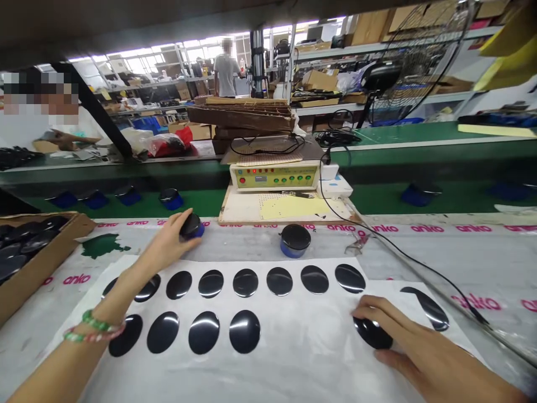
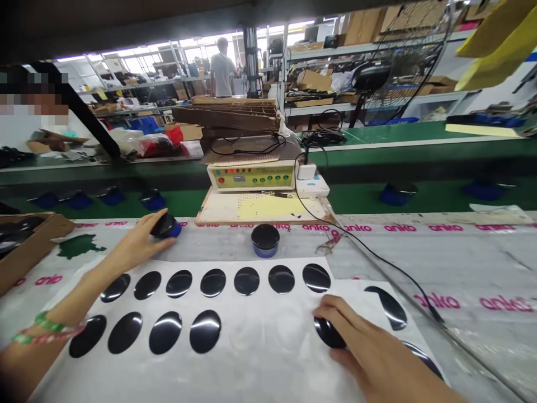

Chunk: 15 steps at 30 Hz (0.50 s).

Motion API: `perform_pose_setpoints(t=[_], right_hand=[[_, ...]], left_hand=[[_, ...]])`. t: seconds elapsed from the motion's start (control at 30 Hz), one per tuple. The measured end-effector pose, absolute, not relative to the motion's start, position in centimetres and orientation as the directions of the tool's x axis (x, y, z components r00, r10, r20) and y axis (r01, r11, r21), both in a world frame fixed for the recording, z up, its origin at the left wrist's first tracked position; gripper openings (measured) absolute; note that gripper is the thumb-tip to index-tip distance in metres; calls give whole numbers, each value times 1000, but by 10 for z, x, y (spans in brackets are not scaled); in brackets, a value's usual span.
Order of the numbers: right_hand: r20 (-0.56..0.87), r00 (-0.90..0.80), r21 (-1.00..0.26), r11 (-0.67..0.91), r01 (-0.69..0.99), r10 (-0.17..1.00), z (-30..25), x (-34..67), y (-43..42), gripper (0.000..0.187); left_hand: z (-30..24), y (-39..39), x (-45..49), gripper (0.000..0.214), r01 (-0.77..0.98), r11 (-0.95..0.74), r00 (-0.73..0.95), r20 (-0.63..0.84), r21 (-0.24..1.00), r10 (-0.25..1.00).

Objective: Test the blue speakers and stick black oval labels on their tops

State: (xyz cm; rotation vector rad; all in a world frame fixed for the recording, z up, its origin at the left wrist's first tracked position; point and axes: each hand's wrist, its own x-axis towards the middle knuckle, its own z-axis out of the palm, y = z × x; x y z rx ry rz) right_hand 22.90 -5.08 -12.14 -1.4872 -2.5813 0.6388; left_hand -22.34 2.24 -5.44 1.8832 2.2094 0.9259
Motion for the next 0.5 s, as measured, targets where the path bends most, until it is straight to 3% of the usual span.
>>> perform_pose_setpoints(t=[0.13, 0.23, 0.33, 0.5], right_hand=[[-263, -548, -445, 405, 799, 794, -96, 212, -42, 37], [-285, -567, -431, 426, 796, 773, -92, 210, -36, 39], [-224, -597, -411, 481, 774, 770, -92, 211, -32, 32], [8, -724, -356, 678, 643, 690, -94, 221, -33, 11]], left_hand=[[-67, -43, -160, 62, 823, -23, -224, 362, 567, 905], [-88, -87, -95, 65, 647, -196, -15, 269, 737, 963], [-112, -107, -52, 74, 518, -157, 63, 145, 841, 987], [-123, -103, -47, 69, 524, -102, 113, 50, 846, 992]])
